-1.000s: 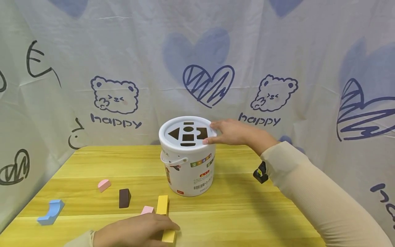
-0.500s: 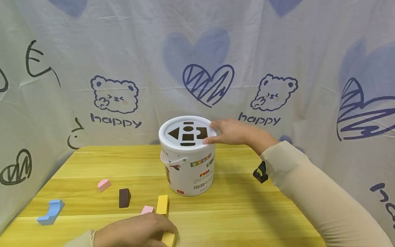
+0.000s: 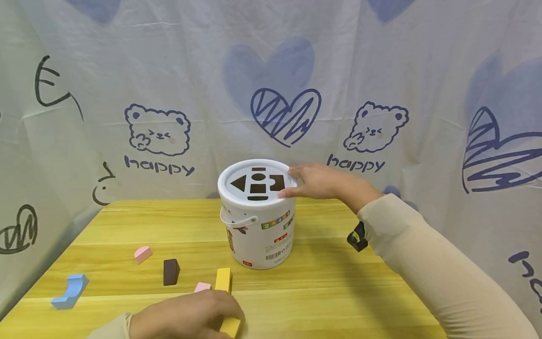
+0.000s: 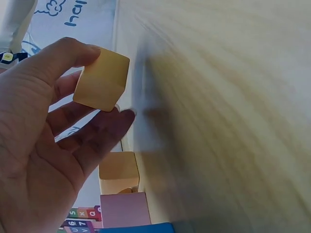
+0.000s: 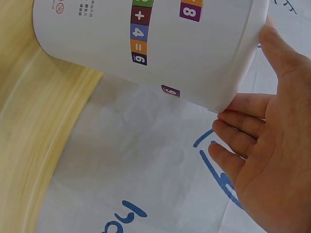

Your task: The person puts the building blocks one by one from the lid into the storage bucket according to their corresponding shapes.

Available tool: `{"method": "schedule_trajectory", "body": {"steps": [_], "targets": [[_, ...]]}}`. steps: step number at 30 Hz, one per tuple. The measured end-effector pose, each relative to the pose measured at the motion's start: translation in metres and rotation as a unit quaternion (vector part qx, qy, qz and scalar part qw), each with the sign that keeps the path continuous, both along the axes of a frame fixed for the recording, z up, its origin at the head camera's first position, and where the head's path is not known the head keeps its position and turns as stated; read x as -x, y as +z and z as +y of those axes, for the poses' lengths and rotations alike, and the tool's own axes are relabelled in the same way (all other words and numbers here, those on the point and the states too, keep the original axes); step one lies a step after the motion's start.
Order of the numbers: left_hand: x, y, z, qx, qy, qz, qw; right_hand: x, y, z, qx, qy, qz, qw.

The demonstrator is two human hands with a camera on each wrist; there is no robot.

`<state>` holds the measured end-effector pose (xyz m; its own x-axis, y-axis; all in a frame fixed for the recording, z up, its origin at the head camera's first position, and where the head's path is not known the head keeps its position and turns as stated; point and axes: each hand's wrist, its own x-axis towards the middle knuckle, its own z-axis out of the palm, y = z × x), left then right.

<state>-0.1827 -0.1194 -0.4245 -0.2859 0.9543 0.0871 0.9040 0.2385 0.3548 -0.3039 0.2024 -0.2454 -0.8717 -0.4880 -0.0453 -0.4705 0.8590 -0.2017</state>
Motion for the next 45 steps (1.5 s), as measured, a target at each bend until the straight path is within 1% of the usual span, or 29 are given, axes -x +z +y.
{"method": "schedule_trajectory", "body": {"steps": [5,10,14,17,18,21,25,31,33,36,38,45], "targets": [[0.001,0.005,0.000,-0.017,0.016,0.015,0.9996,0.000,0.000,0.000,-0.001,-0.001,0.000,1.000],[0.004,0.013,0.000,-0.028,0.038,0.017,0.9987,0.000,-0.001,-0.001,0.000,-0.004,0.003,1.000],[0.009,0.017,0.000,-0.033,0.052,0.002,0.9981,0.001,-0.001,0.000,-0.001,-0.001,0.007,1.000],[0.011,0.022,-0.001,-0.044,0.061,-0.018,0.9970,0.000,-0.001,0.000,-0.002,0.000,0.006,1.000],[0.012,0.025,-0.002,-0.048,0.065,-0.021,0.9965,0.001,-0.001,0.000,-0.002,0.000,0.007,1.000],[0.014,0.032,-0.004,-0.064,0.075,-0.016,0.9950,0.001,-0.002,0.000,-0.001,-0.001,0.008,1.000],[0.018,0.044,-0.005,-0.080,0.089,0.009,0.9928,0.001,-0.002,0.000,0.000,0.001,0.012,1.000],[0.026,0.063,-0.004,-0.090,0.118,-0.005,0.9889,0.001,-0.001,0.000,0.002,0.001,0.013,1.000],[0.030,0.070,-0.002,-0.100,0.115,0.004,0.9884,0.000,-0.001,0.001,0.002,0.000,0.014,1.000],[0.035,0.081,0.001,-0.115,0.103,0.042,0.9871,0.000,0.000,0.001,0.002,0.000,0.014,1.000],[0.038,0.088,0.002,-0.120,0.099,0.060,0.9860,0.000,0.000,0.001,0.001,-0.001,0.013,1.000],[0.046,0.111,0.007,-0.115,0.105,0.085,0.9841,0.000,-0.001,0.000,0.002,0.001,0.006,1.000]]}}
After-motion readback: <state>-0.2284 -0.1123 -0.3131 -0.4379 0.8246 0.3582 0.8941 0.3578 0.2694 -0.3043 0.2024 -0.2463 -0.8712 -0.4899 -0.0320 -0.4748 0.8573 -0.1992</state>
